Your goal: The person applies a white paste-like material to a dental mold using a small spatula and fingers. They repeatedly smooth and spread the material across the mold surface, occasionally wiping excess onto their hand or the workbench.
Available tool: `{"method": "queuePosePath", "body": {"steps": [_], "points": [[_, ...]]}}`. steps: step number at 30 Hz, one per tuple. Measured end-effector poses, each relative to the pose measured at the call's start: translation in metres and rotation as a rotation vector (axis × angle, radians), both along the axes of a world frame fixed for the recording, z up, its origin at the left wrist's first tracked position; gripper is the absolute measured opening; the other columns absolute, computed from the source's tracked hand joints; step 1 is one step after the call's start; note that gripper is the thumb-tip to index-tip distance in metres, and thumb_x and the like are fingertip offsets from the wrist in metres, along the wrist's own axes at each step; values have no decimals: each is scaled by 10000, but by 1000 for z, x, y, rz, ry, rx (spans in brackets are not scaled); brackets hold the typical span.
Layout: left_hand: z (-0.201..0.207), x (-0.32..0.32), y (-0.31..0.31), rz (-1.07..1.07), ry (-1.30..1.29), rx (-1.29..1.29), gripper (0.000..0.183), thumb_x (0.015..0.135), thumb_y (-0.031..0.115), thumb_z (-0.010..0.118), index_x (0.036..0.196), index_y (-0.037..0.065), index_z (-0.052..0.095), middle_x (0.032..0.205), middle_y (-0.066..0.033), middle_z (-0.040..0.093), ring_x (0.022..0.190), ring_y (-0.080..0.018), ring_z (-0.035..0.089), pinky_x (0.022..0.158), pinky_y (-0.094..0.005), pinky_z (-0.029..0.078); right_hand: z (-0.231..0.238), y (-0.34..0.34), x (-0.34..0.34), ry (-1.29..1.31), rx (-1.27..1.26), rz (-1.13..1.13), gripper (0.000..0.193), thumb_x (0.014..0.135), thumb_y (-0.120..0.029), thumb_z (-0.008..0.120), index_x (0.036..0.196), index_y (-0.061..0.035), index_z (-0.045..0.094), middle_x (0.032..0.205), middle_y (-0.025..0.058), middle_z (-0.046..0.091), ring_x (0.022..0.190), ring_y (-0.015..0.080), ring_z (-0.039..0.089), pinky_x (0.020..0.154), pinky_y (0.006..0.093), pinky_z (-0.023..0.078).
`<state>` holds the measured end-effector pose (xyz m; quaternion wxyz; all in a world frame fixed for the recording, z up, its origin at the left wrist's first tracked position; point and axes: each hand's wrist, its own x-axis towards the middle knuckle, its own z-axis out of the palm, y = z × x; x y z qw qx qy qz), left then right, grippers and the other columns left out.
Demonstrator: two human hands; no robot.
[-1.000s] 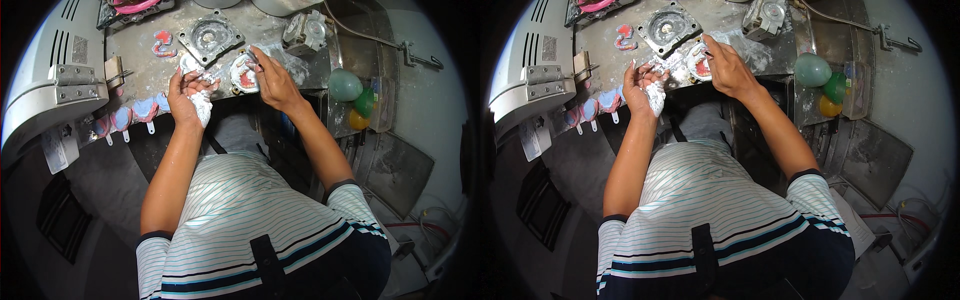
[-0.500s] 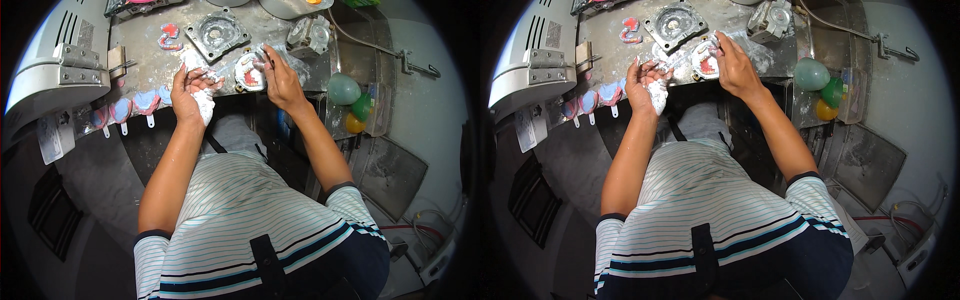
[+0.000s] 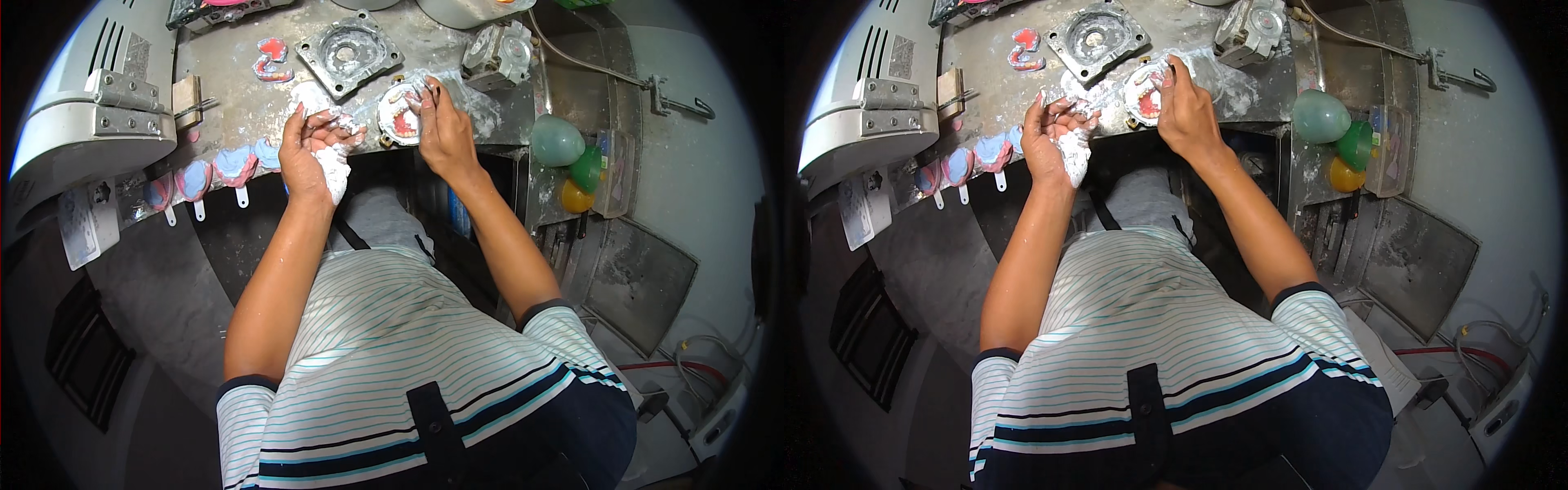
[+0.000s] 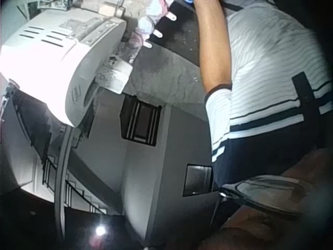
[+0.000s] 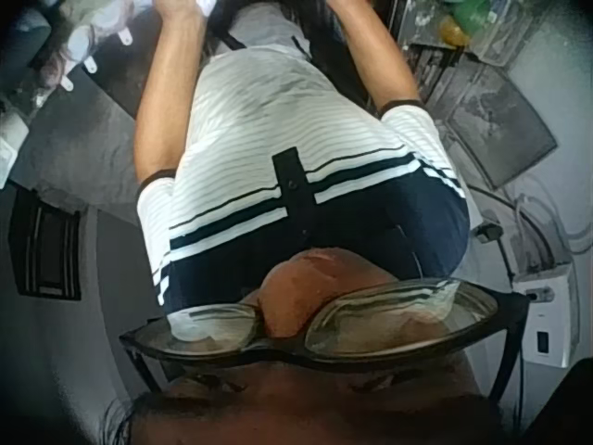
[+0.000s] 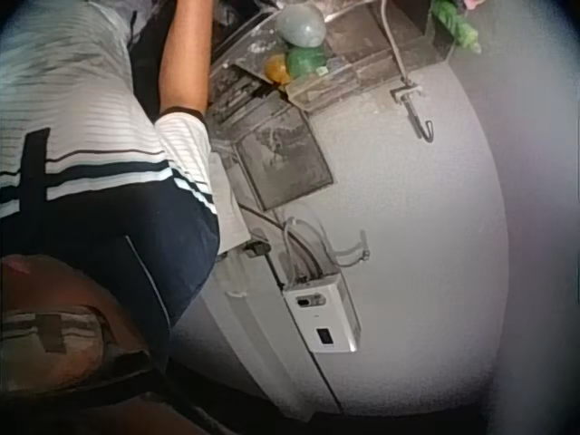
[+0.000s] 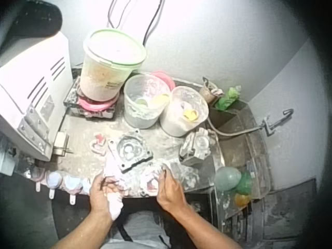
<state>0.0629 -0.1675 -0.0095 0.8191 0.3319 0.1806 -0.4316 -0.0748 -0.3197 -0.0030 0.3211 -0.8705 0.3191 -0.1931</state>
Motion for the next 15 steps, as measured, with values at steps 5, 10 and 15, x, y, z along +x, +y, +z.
{"method": "queuePosePath", "body": {"steps": [5, 10, 15], "points": [[2, 0, 1, 4, 3, 5, 365, 947, 364, 587, 843, 14, 588, 829, -190, 639, 745, -293, 636, 834, -518, 564, 7, 15, 5, -167, 190, -173, 373, 1035, -129, 415, 1314, 116, 456, 884, 308, 683, 848, 476, 680, 775, 467, 541], [6, 0, -1, -5, -3, 0, 359, 943, 359, 594, 846, 13, 583, 828, -182, 631, 770, -297, 637, 857, -533, 553, -3, 15, 3, -20, 53, -155, 391, 999, -86, 440, 1326, 128, 421, 873, 335, 671, 860, 475, 677, 770, 489, 537], [-2, 5, -1, 39, 32, -25, 352, 944, 350, 590, 855, 9, 585, 827, -182, 628, 763, -298, 633, 888, -551, 539, 10, 15, 6, -84, 91, -178, 405, 964, -56, 472, 1318, 132, 411, 844, 348, 652, 833, 506, 655, 748, 520, 521]]}}
